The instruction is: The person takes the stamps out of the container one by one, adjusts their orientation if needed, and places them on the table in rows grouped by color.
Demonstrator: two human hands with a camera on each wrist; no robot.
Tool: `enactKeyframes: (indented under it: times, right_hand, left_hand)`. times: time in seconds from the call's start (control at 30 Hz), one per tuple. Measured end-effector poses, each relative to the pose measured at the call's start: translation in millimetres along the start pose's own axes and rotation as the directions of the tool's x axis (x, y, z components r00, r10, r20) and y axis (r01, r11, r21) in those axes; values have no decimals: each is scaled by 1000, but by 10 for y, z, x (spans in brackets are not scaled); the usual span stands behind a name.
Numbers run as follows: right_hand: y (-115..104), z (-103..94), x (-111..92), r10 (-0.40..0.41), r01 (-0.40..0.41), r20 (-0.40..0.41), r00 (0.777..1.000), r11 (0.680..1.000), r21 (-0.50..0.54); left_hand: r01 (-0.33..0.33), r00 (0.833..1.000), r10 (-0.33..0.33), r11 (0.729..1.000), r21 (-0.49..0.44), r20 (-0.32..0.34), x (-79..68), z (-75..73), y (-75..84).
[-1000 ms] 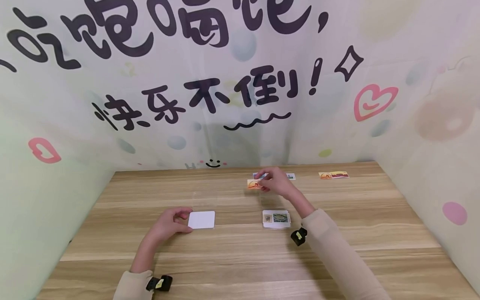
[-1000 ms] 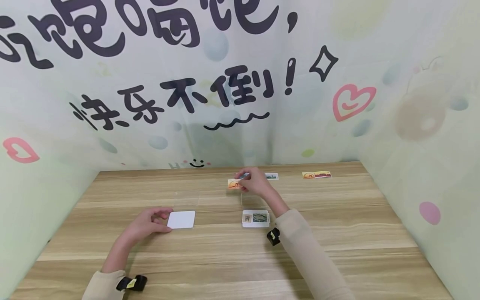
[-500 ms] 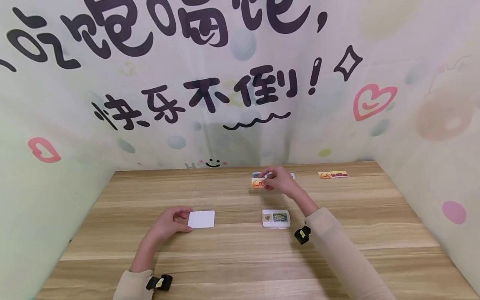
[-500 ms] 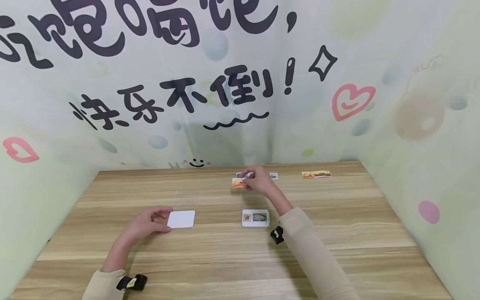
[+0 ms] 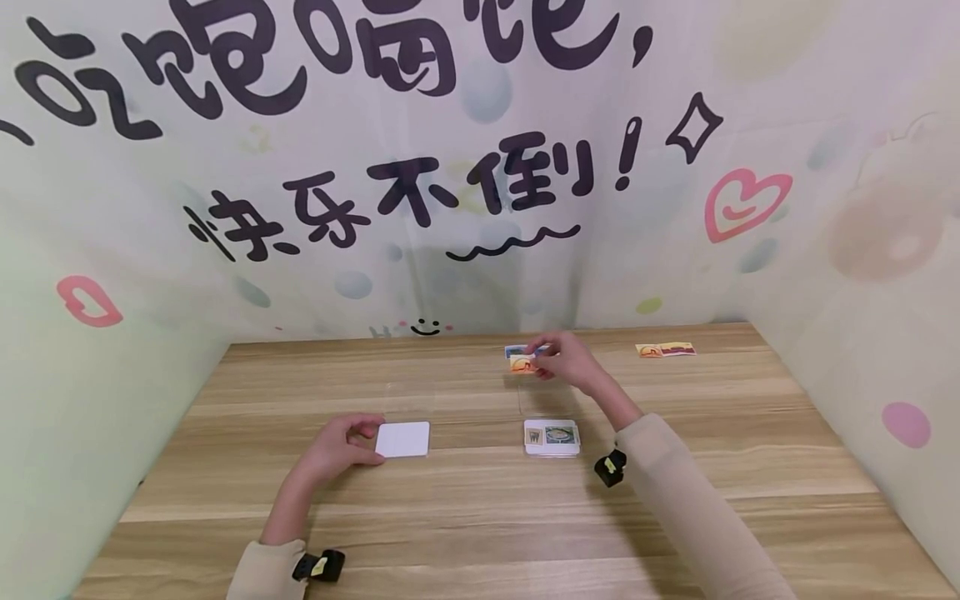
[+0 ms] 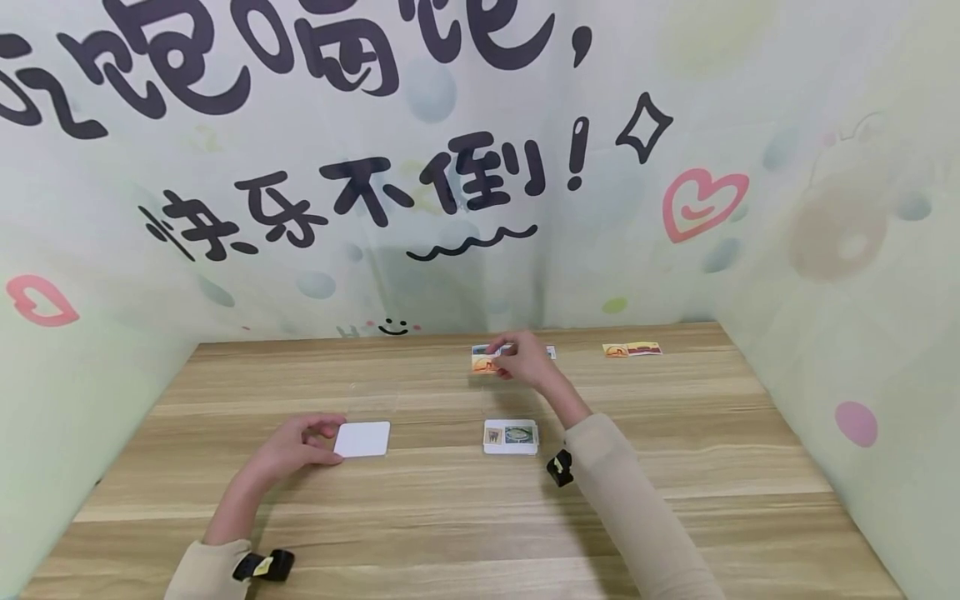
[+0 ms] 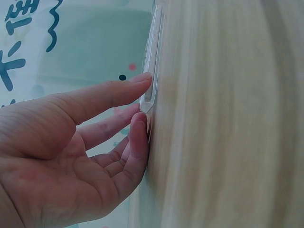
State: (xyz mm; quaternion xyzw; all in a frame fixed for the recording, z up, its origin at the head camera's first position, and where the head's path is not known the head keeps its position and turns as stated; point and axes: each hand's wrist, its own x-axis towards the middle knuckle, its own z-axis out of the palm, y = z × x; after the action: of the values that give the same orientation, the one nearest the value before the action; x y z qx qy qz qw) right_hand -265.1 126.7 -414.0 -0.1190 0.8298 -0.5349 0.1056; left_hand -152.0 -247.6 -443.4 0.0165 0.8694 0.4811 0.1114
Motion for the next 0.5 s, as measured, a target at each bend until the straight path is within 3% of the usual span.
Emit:
enactKeyframes:
  times: [0.5]
  right_hand:
    - [76, -95, 11, 42, -42, -6, 999, 997, -59]
  left_hand:
    - [4, 1000, -4, 1000, 19, -8, 2, 0, 15]
